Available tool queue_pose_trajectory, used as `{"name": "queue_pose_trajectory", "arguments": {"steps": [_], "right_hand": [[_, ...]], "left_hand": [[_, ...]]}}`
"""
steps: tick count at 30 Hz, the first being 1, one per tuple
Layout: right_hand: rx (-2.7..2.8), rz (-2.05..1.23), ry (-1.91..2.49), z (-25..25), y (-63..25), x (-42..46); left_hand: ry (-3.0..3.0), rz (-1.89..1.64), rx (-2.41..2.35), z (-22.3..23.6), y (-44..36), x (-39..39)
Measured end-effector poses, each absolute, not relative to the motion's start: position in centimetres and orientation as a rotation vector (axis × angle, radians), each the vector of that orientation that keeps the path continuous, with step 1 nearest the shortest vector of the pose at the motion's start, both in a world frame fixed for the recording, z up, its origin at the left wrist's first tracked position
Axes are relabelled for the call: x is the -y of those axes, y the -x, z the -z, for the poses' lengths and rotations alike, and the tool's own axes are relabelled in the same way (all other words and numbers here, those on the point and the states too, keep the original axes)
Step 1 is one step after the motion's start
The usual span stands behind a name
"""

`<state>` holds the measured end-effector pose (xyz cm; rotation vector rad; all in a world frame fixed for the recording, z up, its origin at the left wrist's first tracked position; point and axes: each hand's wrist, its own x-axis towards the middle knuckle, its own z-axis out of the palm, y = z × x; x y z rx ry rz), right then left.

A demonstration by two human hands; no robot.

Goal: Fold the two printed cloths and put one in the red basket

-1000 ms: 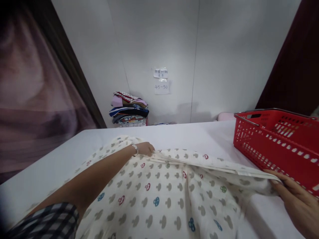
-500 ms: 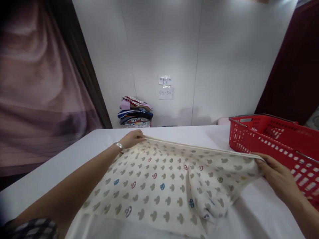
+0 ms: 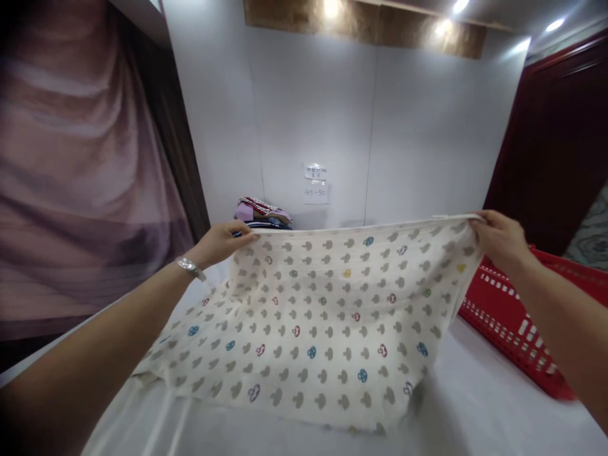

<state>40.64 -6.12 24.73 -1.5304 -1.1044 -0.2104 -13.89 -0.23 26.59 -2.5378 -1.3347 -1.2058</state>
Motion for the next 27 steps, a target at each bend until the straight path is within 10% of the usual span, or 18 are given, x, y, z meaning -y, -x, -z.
{"name": "queue_pose_trajectory", "arguments": {"steps": [5, 12, 27], "right_hand": [[1.012, 0.268, 1.657, -27.1, -41.2, 5.5], [1.085, -0.465, 1.521, -21.7, -39.3, 6.4], [2.054, -0.887, 1.342, -14.4, -17.6, 13.6]], "left_hand": [[2.575, 1.247, 1.236, -28.5, 11.7, 2.4], [2.815, 0.850, 1.341, -23.5, 10.2, 3.1], [3.075, 0.883, 1.054, -14.8, 3.3, 11.7]]}}
